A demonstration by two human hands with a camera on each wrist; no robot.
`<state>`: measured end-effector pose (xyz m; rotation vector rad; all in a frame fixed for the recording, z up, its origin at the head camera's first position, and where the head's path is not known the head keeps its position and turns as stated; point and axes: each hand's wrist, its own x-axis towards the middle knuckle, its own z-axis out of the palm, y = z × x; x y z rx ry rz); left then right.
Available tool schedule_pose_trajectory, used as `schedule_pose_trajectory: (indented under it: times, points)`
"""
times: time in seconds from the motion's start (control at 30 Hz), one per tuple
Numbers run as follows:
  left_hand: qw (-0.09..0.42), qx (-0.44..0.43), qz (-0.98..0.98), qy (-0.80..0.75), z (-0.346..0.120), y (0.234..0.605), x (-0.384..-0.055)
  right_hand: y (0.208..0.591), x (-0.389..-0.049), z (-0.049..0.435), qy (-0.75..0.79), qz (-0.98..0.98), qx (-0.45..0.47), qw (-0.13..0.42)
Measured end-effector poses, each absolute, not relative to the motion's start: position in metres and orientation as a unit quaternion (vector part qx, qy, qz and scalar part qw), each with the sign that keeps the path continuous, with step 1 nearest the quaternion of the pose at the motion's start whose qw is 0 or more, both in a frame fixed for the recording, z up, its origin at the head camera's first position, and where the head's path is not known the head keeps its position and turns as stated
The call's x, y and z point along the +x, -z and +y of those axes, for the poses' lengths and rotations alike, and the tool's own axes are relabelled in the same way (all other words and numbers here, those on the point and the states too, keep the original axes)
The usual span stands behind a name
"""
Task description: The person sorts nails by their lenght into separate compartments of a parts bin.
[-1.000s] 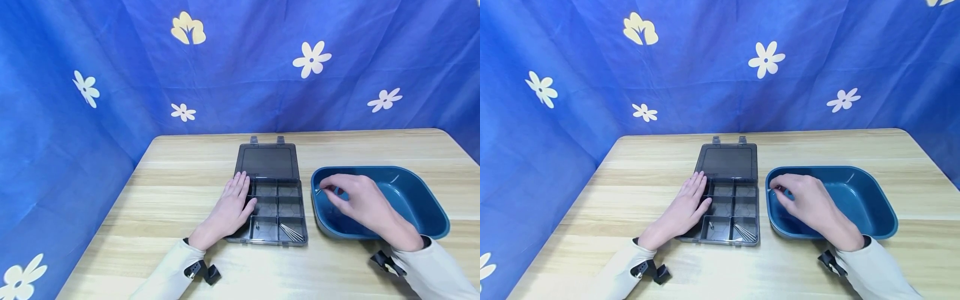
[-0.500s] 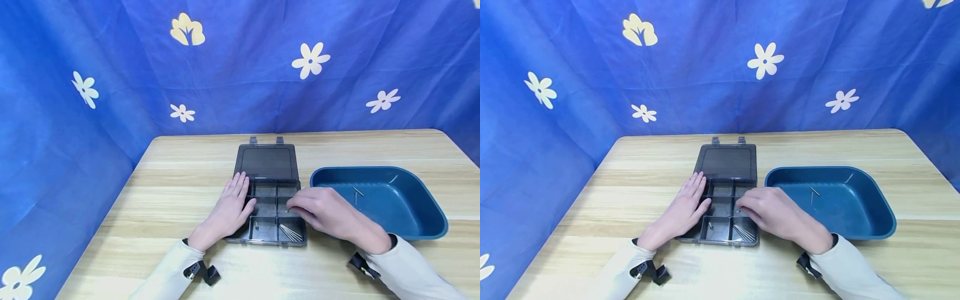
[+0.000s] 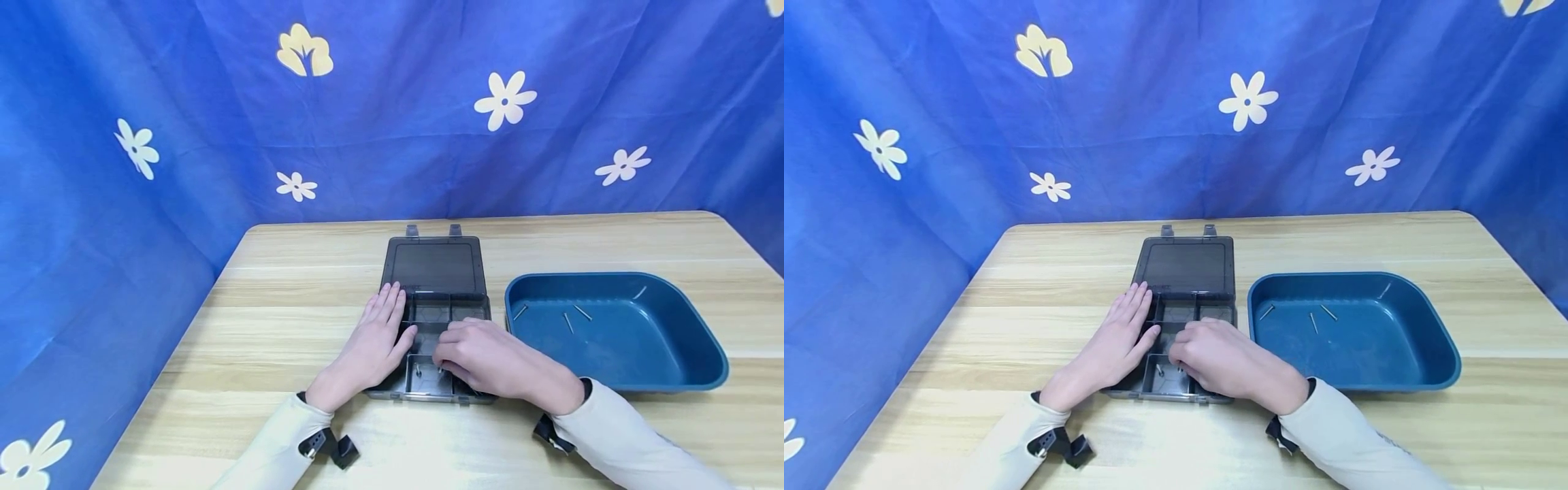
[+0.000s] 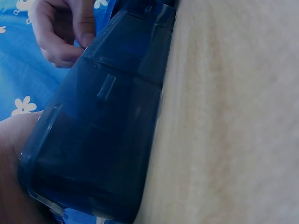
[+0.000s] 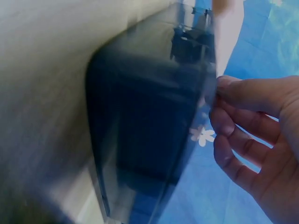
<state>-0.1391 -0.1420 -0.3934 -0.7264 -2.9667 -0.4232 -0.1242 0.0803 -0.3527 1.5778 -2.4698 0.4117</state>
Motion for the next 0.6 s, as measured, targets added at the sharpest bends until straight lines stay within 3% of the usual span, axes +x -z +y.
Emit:
schedule_pose_trajectory:
  times: [0.6]
  points:
    - [0.042,-0.24,-0.958,0.148,-0.143,0.397,-0.139,0.356,-0.123,0.063,-0.062,-0.85,0.518,0.068]
